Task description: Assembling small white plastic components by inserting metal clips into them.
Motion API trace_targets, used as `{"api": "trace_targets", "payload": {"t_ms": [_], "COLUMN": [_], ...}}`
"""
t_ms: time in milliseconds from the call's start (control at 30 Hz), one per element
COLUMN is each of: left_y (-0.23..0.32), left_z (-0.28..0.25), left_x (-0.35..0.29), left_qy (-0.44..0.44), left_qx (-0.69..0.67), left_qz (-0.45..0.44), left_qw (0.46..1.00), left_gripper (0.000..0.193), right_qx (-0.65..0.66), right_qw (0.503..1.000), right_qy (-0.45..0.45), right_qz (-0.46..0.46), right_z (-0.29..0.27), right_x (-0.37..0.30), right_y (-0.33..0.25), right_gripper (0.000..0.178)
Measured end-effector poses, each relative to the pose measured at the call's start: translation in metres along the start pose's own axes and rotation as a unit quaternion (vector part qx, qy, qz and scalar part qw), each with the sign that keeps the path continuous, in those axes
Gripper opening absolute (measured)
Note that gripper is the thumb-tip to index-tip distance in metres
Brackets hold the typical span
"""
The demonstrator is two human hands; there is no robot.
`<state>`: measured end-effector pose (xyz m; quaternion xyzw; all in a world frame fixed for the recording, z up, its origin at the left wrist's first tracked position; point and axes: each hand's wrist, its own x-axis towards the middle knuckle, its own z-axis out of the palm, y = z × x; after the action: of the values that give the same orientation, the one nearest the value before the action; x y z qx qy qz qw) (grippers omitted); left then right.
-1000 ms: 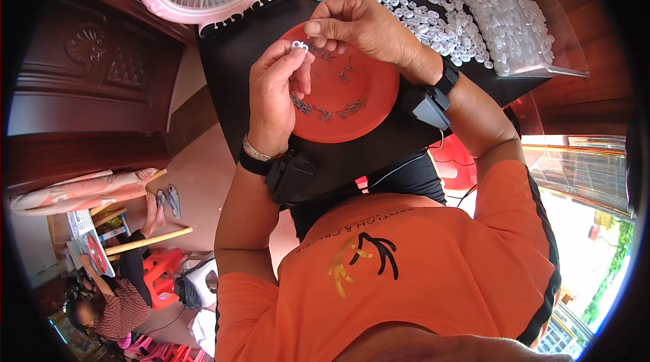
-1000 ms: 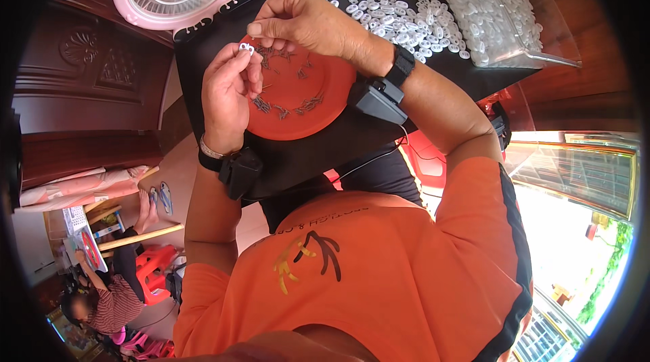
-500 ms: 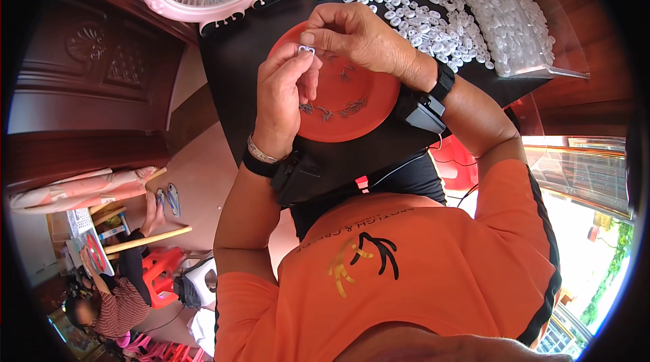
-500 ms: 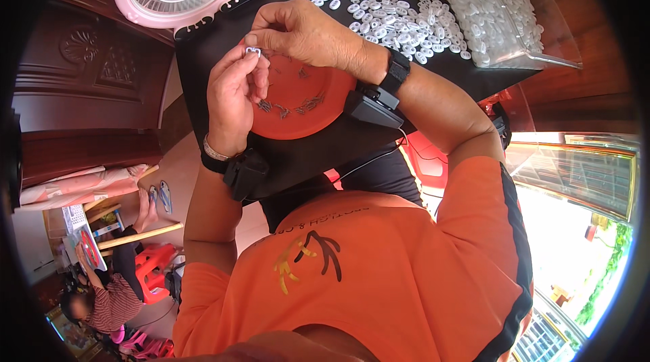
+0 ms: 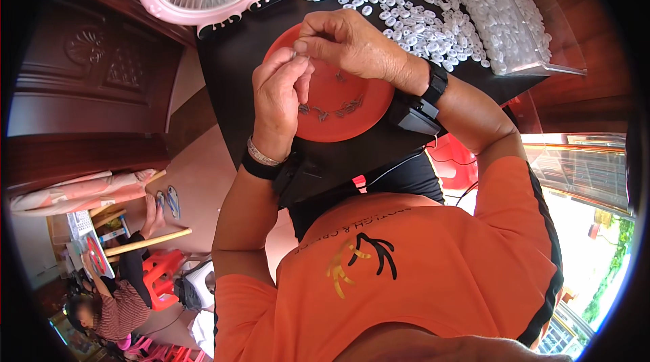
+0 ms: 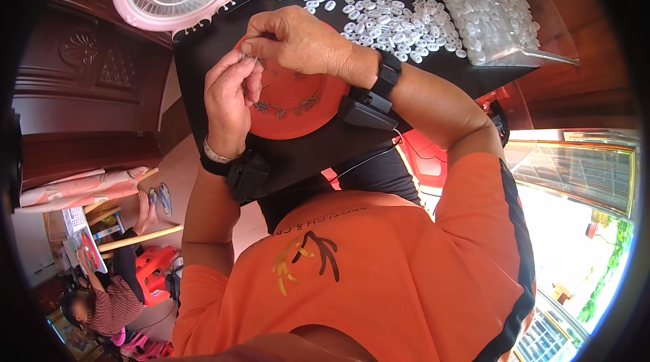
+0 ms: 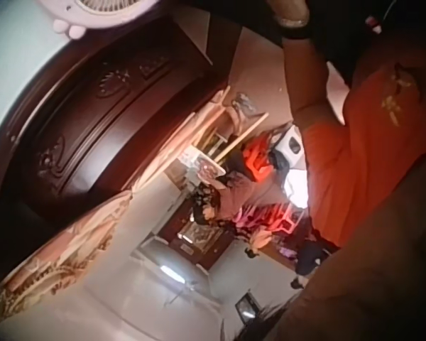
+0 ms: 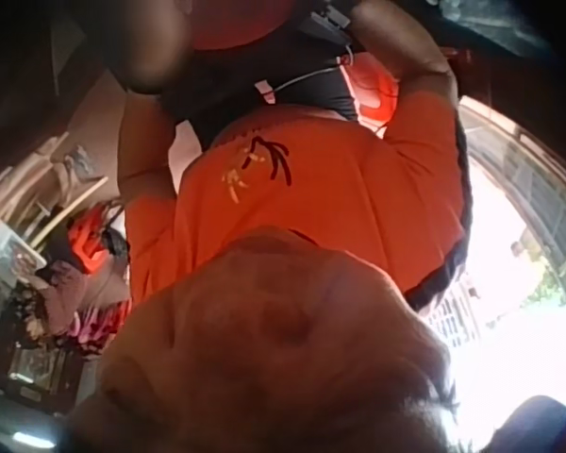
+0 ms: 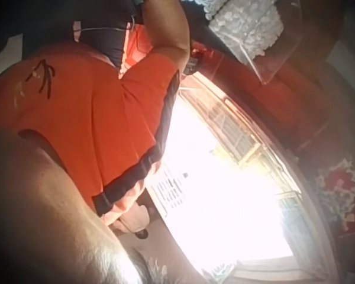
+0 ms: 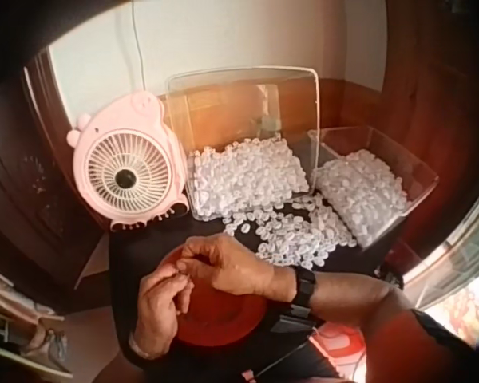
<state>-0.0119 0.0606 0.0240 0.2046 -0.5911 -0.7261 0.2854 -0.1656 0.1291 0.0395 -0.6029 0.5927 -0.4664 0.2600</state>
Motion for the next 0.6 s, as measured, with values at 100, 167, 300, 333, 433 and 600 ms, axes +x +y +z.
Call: {"api": "trace_targets", "payload": {"t_ms": [100,167,300,333,433,600], "left_y": [0.0,0.0,-0.001,0.0,0.001,0.0], "left_z": [0.003,0.002,-0.002,-0.001,0.0,0.001], "left_x": [0.0,0.002,0.004,0.005,0.005,0.004], "left_qy": [0.007,0.004,0.006,0.008,0.003,-0.003], "left_qx": [0.014,0.028,0.025,0.016,0.01,0.017], "left_qz": [-0.004,-0.001,-0.001,-0.015,-0.035,-0.043], "left_qw": [1.0,1.0,1.0,1.0,0.999,0.999], "left_gripper": [0.021,0.022,0.022,0.022,0.022,0.022], "right_qx": [0.036,0.008,-0.263,-0.306,-0.377,-0.448], "right_qw": [0.999,1.0,0.953,0.941,0.92,0.893], "right_qy": [-0.009,-0.017,0.136,0.143,0.094,0.013], "right_qz": [0.017,0.015,0.06,0.021,0.052,0.034], "right_z": [-0.003,-0.018,-0.069,-0.08,-0.092,-0.086], "right_x": [0.001,0.004,0.007,0.006,0.004,0.008], "right_y": [0.001,0.001,0.016,0.031,0.052,0.076], "right_gripper": [0.02,0.025,0.023,0.02,0.019,0.019]}}
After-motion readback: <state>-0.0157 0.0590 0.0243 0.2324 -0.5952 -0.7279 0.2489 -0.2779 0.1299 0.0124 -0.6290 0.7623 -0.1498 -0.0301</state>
